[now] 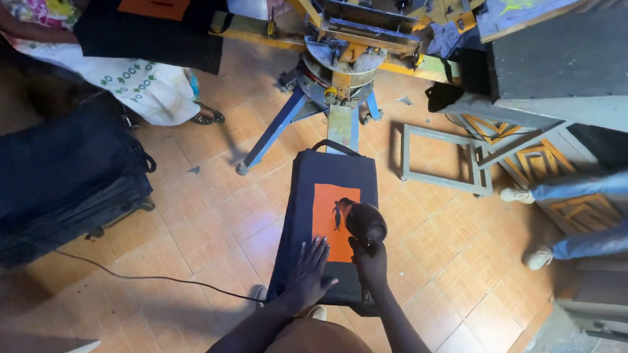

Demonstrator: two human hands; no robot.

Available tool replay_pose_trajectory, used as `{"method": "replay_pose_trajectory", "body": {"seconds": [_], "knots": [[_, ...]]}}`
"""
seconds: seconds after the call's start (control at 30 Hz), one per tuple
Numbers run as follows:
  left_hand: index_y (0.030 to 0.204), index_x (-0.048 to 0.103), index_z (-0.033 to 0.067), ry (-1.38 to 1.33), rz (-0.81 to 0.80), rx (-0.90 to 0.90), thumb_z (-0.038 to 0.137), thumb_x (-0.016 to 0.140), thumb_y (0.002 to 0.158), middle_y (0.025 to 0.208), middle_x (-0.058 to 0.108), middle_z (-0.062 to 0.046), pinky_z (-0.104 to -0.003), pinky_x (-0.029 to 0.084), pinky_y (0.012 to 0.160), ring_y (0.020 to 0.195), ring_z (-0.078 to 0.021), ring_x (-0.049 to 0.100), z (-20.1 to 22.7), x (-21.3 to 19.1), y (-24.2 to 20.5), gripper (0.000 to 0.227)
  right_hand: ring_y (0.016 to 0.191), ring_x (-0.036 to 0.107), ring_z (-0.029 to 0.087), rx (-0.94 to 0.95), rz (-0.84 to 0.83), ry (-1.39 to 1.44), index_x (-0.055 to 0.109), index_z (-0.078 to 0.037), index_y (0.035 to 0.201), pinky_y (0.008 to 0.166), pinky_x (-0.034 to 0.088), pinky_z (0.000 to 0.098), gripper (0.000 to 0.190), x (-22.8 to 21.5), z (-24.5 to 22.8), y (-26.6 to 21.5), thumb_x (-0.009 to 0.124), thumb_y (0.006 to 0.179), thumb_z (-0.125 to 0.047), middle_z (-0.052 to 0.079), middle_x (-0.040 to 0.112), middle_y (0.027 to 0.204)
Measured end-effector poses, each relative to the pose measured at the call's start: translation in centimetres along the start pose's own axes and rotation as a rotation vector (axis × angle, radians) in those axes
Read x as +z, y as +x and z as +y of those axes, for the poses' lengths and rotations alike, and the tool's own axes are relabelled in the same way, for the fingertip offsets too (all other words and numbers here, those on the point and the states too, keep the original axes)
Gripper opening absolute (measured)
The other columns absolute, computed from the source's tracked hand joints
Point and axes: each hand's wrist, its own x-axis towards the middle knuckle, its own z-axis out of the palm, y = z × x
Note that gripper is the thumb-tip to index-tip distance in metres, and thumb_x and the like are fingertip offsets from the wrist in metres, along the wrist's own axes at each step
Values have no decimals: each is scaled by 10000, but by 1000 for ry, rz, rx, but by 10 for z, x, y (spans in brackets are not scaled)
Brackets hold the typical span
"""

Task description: The person uses a handheld heat gun to apply heat to an orange printed logo on a black tote bag. The person moves the heat gun over the logo area and occasionally presses the logo with a hand. The bag is flipped to treat both sides of the logo.

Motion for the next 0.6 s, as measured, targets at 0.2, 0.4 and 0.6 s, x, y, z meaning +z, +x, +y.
{"method": "replay_pose_trajectory", "body": {"seconds": [0.2, 0.4, 0.6], "knots": [[1588, 317, -3, -50, -105, 25, 492, 625, 922, 1688, 259, -188, -578, 63, 1245, 1574, -360, 164, -5, 1, 0, 886, 540, 656, 220, 241, 129, -90, 750, -4, 768, 589, 495, 368, 371, -2, 60, -8, 774, 779, -374, 151, 707, 596], [1584, 350, 27, -99, -208, -147, 552, 603, 823, 1707, 184, -186, -612, 40, 1231, 1580, -383, 93, 1, -1, 25, 958, 527, 531, 247, 265, 77, 166, 687, 43, 863, 489, 424, 397, 238, -20, 96, -24, 805, 778, -145, 172, 581, 612], [1638, 226, 62, -28, -90, -224, 573, 566, 853, 1729, 136, -142, -600, 4, 1236, 1595, -335, 79, -15, 14, 32, 997, 560, 590, 250, 217, 28, 130, 804, 20, 1019, 523, 448, 365, 280, -13, 95, -24, 644, 808, -71, 176, 666, 674]]}}
